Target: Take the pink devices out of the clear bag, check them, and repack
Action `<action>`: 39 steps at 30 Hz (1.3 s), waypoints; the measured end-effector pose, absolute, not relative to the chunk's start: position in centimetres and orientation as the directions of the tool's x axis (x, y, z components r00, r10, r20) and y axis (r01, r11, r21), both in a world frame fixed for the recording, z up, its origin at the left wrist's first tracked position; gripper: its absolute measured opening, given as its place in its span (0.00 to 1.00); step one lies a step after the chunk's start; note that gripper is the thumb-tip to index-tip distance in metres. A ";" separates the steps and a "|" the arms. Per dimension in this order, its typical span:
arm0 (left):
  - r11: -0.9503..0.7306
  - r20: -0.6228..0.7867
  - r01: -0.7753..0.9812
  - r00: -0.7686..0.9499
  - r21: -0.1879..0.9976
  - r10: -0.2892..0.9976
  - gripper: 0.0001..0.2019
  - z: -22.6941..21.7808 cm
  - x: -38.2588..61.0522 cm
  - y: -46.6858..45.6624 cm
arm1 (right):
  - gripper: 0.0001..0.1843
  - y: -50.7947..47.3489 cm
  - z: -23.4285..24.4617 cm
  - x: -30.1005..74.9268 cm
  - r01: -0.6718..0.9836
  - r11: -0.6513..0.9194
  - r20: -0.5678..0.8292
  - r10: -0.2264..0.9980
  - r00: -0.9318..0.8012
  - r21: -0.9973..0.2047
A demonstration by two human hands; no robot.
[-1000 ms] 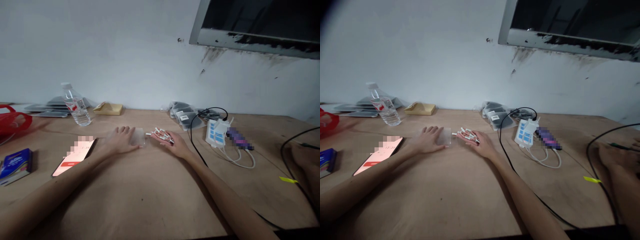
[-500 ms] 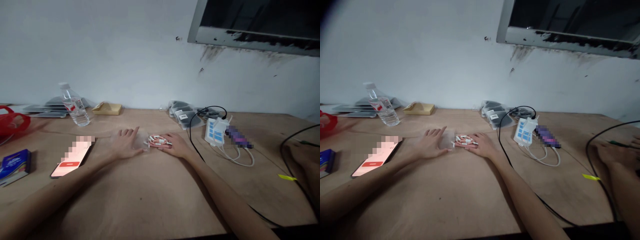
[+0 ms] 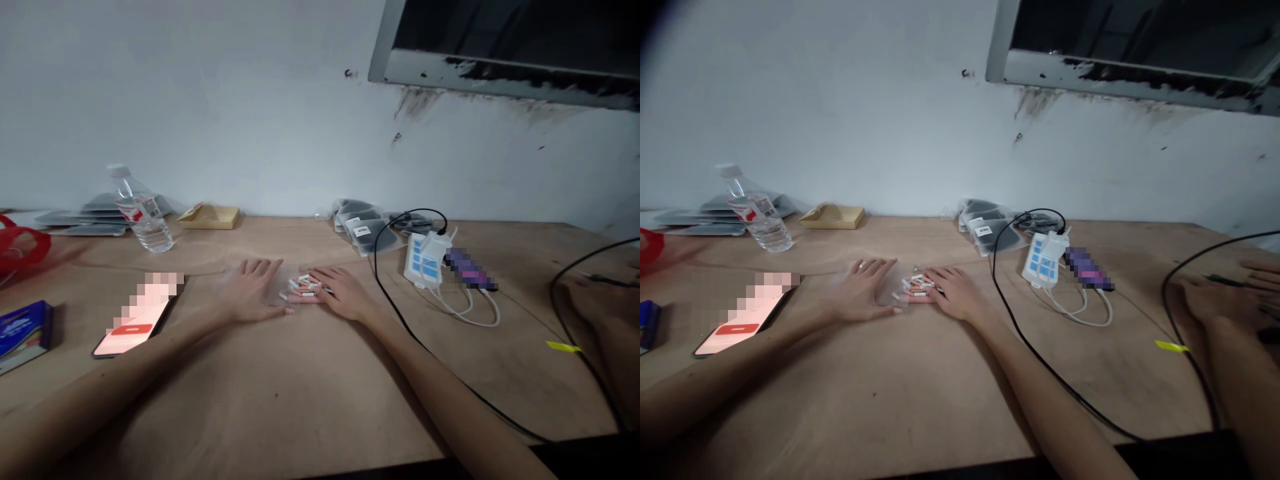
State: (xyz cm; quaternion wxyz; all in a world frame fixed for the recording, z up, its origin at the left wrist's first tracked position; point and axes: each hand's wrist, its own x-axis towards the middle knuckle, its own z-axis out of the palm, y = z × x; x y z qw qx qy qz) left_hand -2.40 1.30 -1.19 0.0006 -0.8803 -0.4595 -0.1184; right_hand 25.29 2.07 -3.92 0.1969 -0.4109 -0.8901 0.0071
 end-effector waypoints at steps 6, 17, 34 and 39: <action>-0.576 0.229 0.813 0.546 0.090 0.806 0.52 -1.1 -2.0 0.9 | 0.27 1.7 -4.0 24.8 0.704 0.675 0.368 0.726 -0.581 -0.221; -0.554 0.225 0.821 0.519 0.138 0.825 0.47 -1.2 -2.0 1.0 | 0.22 1.5 -4.4 24.5 0.586 0.733 0.464 0.676 -0.572 -0.346; -0.516 0.185 0.847 0.491 0.126 0.851 0.46 -1.3 -1.3 1.0 | 0.37 1.8 -5.4 23.9 0.664 0.371 0.276 0.928 -0.250 -0.649; -0.566 0.157 0.822 0.553 0.058 0.818 0.47 -1.6 -1.3 0.6 | 0.40 -0.1 -5.6 21.4 0.597 0.409 0.254 0.910 -0.329 -0.690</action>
